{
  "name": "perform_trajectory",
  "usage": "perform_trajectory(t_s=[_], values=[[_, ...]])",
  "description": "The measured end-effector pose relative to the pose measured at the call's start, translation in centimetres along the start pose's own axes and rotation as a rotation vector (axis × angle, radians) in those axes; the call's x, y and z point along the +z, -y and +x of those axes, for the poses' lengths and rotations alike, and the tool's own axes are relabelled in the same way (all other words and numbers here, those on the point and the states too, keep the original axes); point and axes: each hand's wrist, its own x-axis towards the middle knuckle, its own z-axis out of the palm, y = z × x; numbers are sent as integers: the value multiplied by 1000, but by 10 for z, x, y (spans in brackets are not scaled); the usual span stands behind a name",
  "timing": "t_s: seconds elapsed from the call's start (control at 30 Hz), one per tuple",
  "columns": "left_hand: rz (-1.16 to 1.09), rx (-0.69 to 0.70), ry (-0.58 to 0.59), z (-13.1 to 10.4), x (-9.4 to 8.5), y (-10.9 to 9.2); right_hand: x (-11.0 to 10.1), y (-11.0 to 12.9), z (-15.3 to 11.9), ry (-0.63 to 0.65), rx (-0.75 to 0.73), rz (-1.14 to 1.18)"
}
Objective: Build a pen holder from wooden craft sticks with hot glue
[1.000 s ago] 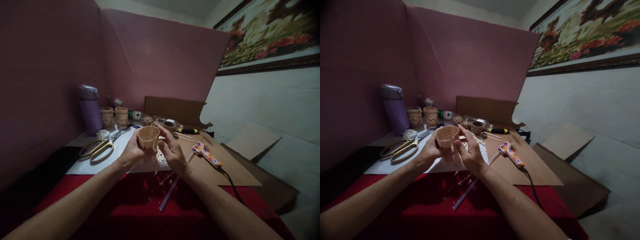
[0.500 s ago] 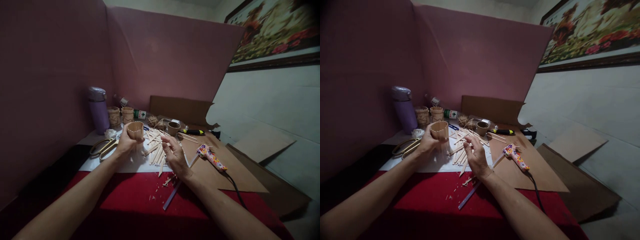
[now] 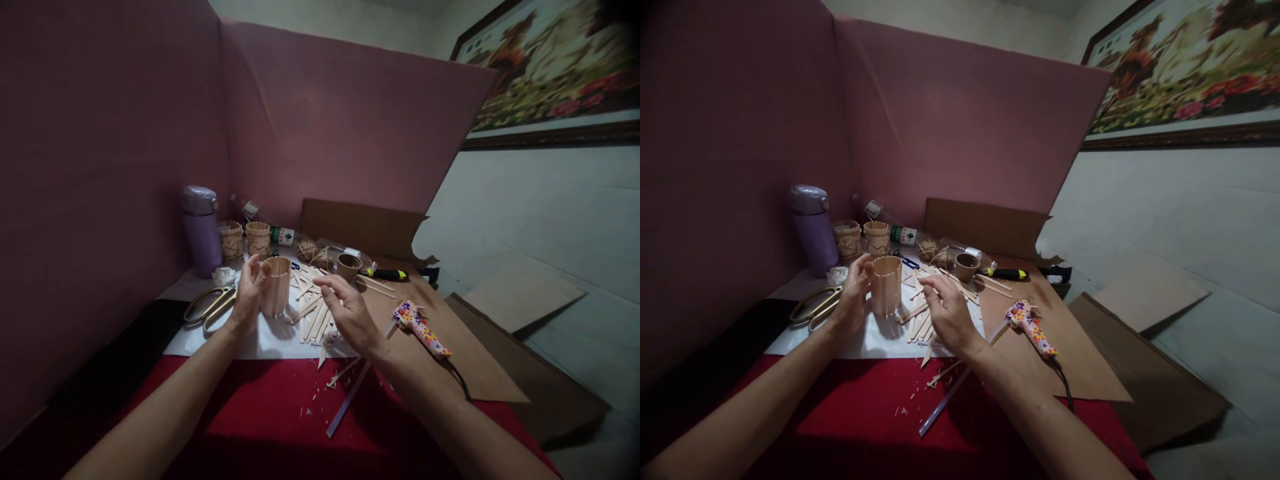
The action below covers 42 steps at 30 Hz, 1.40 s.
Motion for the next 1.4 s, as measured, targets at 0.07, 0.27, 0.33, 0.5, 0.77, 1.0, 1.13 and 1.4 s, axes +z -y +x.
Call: perform_trajectory(t_s=[0.07, 0.27, 0.33, 0.5, 0.77, 1.0, 1.13, 1.4], values=[[-23, 5, 16, 2, -2, -3, 5, 4, 11, 59, -61, -75], [108, 128, 111, 5, -3, -7, 27, -10, 39, 74, -212, -215], [161, 161, 156, 4, -1, -7, 32, -16, 42, 104, -249, -237], [137, 135, 185, 6, 1, -1, 37, -22, 40, 176, -307, -291], [186, 42, 210, 11, -1, 12, 39, -24, 39, 165, -340, -352], [153, -3, 189, 7, 1, 9, 40, -25, 36, 169, -299, -359], [120, -33, 199, 6, 1, 9, 41, -24, 36, 171, -286, -379], [70, -38, 180, 5, 2, 8, 41, -22, 35, 170, -274, -424]])
